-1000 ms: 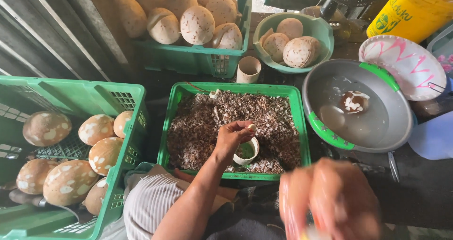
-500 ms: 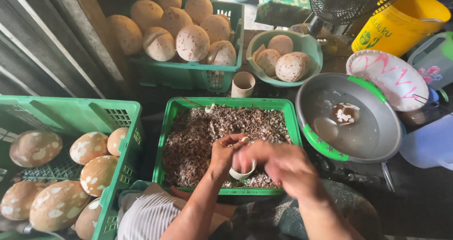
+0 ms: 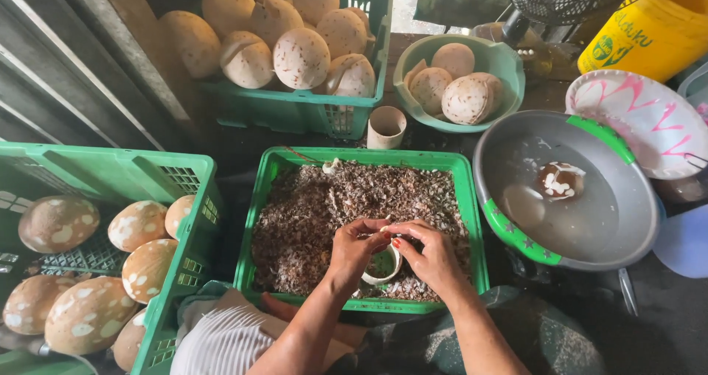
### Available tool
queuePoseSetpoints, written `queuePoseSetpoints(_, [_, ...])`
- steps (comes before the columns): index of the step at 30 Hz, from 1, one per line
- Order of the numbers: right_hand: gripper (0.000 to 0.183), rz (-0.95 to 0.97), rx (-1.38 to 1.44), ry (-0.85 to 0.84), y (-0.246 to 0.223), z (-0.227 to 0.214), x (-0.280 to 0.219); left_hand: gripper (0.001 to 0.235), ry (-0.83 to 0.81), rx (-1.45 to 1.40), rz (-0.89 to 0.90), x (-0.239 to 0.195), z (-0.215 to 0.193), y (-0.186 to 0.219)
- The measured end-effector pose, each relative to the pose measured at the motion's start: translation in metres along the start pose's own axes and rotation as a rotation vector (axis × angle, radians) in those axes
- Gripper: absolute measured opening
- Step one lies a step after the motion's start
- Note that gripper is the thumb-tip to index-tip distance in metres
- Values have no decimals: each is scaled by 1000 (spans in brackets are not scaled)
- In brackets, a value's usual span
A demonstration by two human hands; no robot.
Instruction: The person sits on the floor and uses a knife to peel the husk off a coconut over a green crate. They scrape the coconut to remove the outer layer, then break it open to extract the white flesh and place it into a small cup.
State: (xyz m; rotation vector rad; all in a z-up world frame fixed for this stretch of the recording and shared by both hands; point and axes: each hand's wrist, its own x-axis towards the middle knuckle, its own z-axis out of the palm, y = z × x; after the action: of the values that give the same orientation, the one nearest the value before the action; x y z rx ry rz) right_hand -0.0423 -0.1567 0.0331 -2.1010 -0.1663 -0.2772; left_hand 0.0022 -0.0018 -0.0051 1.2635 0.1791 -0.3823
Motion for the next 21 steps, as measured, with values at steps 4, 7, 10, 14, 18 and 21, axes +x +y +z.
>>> queuePoseSetpoints(4, [19,46,58,25,9,4,-1,32,2,-4,3,-2,2,3])
queuePoseSetpoints(7, [20,74,79,50,9,6,-2,32,-7,5,9,-4,4,8])
queuePoseSetpoints(10, [23,87,69,49,5,6,-3,33,-9,-3,9,-5,1,6])
queuePoseSetpoints(14, [24,78,70,41,-5,7,-1,38,-5,-17,32,-7,-1,16])
queuePoseSetpoints(18, [23,17,88,45,-3,8,-2,40,-3,-19,49,-5,-4,12])
queuePoseSetpoints(21, [24,10,103,57,-3,9,-3,40,-3,25,62,-2,-4,9])
